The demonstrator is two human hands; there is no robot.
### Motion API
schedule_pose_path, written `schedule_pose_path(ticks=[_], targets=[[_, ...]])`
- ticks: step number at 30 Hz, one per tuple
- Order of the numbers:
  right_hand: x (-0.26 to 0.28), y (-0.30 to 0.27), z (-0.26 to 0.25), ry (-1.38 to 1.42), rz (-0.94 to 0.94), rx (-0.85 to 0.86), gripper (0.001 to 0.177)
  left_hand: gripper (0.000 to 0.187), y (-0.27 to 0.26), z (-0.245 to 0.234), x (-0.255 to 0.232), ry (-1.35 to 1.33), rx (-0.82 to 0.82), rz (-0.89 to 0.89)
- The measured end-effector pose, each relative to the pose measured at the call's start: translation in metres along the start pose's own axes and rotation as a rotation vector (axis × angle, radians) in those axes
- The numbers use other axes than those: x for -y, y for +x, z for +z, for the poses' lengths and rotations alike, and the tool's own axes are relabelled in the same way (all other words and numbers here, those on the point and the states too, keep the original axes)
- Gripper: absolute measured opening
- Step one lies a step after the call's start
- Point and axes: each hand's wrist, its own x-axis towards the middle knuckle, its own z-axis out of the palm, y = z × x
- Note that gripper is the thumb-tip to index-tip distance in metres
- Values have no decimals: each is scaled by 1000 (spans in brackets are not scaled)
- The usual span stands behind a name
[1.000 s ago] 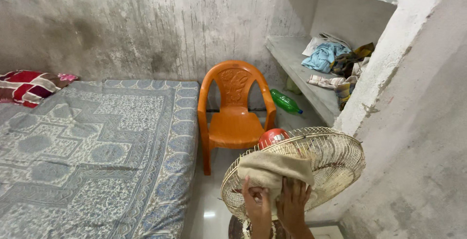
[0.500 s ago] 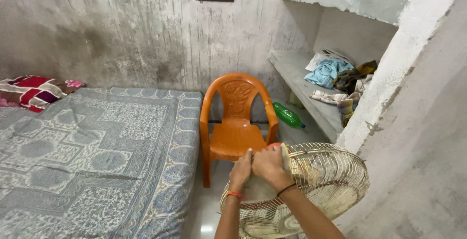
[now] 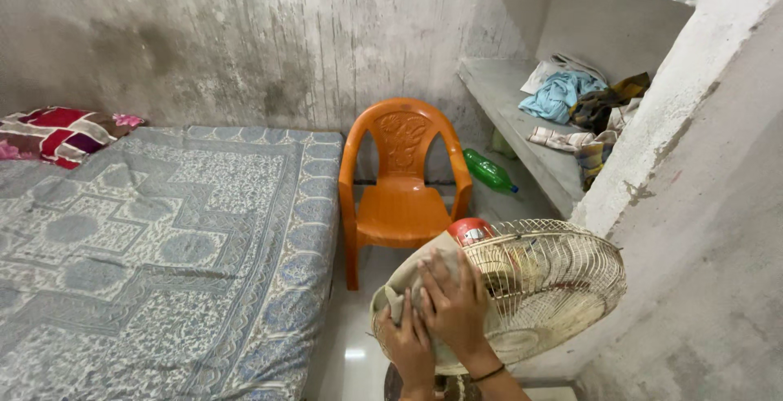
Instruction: The person wipes the metal cage, base, and stand of a standing fan using a cloth. The person cleans the fan in a room with a bed and a plastic chair.
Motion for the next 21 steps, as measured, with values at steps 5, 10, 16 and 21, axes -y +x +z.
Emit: schedule_pose_path(ticks=[5,10,16,21], targets=[[-51,-119,41,-63,41,246,44,57,-57,8,31,341,435,-289],[-56,-166,54,-70,151,383,45,59,-71,39,38,204,185,-19],[-59,-67,37,2,113,-27,58,66,-26,43,19,-67,160,-14],[-42,38,-16,-137,79,92,46,68,74,35,-40,56,144,108]])
